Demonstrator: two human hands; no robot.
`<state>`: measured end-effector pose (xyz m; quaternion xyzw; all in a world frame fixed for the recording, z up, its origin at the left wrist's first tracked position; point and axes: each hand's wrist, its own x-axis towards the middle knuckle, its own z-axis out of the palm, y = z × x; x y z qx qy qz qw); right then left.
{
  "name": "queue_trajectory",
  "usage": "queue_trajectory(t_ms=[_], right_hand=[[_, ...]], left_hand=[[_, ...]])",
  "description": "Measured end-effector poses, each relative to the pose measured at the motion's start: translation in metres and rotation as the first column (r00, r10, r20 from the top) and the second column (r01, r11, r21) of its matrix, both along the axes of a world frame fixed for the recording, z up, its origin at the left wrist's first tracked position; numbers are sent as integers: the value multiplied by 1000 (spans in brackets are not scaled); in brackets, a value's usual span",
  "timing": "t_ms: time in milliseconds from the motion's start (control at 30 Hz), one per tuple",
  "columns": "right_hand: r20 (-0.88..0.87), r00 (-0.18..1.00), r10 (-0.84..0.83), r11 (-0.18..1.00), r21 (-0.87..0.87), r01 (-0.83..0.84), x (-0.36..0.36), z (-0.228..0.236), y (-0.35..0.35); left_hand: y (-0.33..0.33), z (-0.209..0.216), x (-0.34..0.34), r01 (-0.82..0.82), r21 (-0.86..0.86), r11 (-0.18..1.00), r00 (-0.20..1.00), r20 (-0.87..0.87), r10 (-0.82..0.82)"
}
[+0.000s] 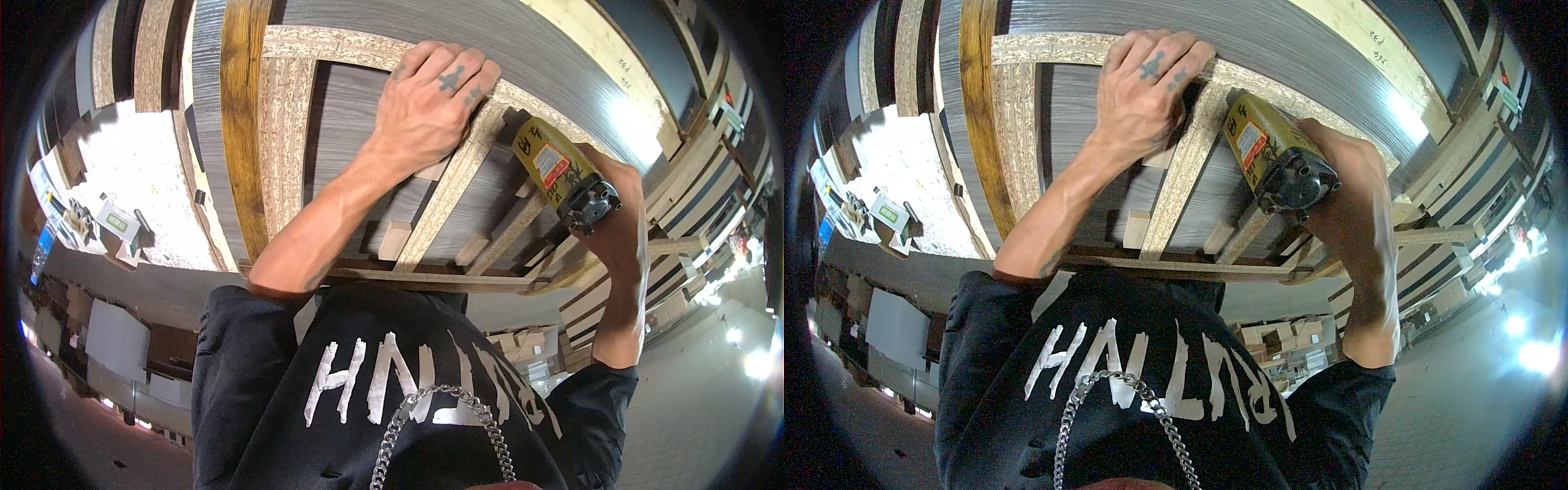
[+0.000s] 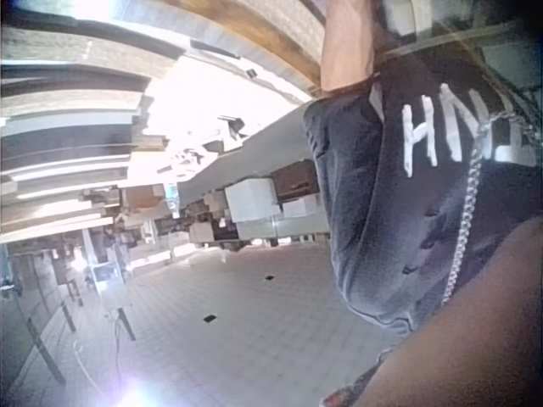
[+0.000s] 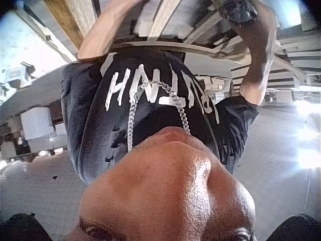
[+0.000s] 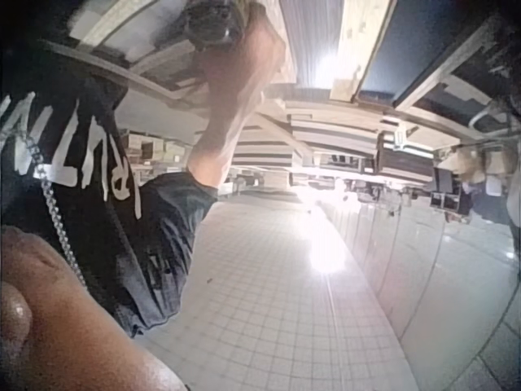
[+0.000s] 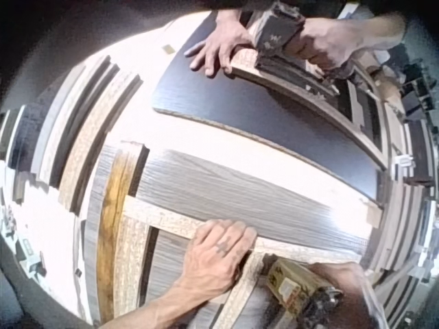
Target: Assembling a wooden frame by positioning slats and using a pneumatic nail gun to secure them.
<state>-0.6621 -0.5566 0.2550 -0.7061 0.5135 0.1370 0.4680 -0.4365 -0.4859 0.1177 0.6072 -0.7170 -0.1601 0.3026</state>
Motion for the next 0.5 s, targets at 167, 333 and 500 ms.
queue_trajectory(t_ms=[167, 333, 500], right_hand=[[-154, 985, 74, 997, -14, -77, 34, 27, -7], [-121, 979, 164, 984, -54, -171, 28, 19, -12], [83, 967, 241, 962, -149, -228, 19, 8, -15]], left_hand=[[1, -3, 2, -14, -13, 1000, 1000, 3, 14], [1, 1, 2, -1, -3, 1000, 999, 37, 1], [2, 2, 3, -2, -1, 1000, 1000, 15, 2]])
